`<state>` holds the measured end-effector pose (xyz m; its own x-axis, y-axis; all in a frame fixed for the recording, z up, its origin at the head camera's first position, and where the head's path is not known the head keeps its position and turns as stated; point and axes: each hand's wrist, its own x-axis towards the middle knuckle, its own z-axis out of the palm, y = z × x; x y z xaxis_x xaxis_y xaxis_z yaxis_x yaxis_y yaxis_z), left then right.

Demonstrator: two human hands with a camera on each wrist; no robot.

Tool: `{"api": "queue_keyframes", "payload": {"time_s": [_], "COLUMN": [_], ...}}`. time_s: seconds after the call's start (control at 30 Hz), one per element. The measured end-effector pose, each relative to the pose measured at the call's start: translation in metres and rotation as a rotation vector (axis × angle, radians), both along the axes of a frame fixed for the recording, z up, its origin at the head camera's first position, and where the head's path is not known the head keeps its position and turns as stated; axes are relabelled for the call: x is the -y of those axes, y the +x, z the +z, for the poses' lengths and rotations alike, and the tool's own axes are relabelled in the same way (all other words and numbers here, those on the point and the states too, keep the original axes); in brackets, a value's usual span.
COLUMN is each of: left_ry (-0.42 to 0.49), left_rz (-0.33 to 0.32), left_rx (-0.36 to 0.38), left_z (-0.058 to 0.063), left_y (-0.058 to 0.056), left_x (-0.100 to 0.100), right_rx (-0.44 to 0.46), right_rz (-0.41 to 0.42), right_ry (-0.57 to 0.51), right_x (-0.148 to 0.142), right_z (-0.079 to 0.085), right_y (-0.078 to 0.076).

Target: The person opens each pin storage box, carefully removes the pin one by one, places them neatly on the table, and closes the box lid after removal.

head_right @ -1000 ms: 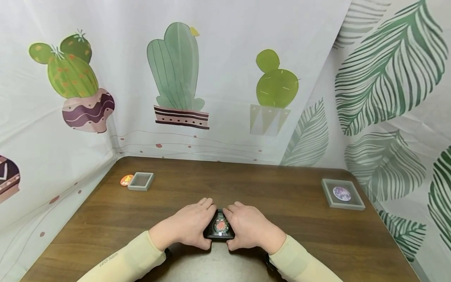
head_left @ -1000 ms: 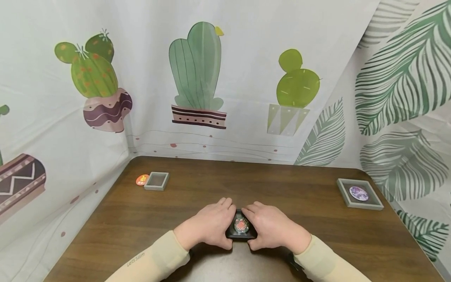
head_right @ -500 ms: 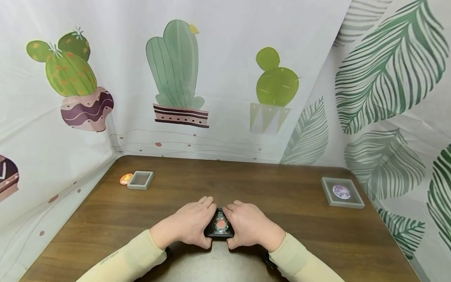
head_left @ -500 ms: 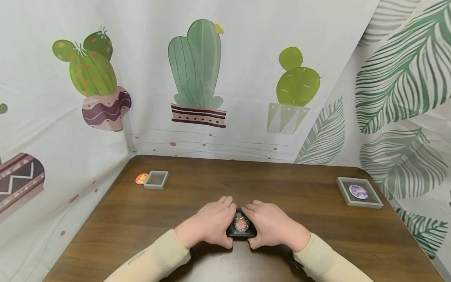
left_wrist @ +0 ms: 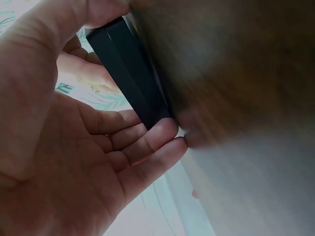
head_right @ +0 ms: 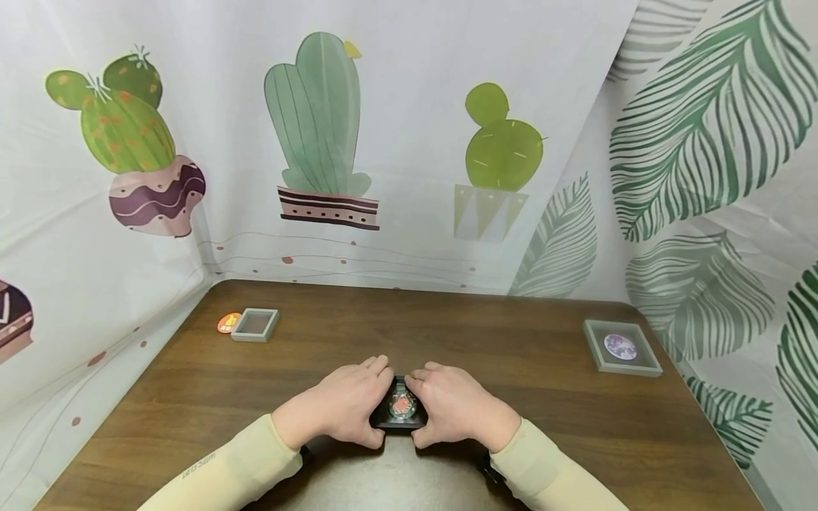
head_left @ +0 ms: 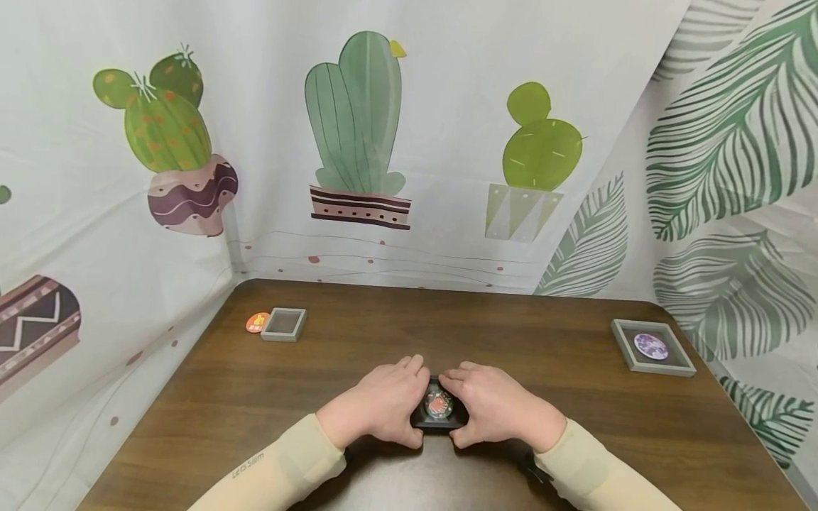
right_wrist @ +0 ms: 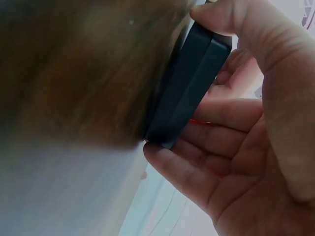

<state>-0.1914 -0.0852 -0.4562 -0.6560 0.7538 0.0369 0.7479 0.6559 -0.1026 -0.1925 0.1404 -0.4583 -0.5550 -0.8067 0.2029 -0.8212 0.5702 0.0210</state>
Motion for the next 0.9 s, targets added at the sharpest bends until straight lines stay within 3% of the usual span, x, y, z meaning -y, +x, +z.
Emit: {"api": "queue_keyframes", "payload": {"time_s": [0.9], "left_ry": [0.026], "left_rz": [0.037], "left_rx": [0.063], "left_z": [0.0001], "left_y": [-0.0007], "left_x": [-0.0002], "right_rx": [0.118], "right_rz": [-0.002], "right_ry": [-0.052], "right_x": [-0.0037], "right_z": [0.0031], "right_y": [-0.0004]}}
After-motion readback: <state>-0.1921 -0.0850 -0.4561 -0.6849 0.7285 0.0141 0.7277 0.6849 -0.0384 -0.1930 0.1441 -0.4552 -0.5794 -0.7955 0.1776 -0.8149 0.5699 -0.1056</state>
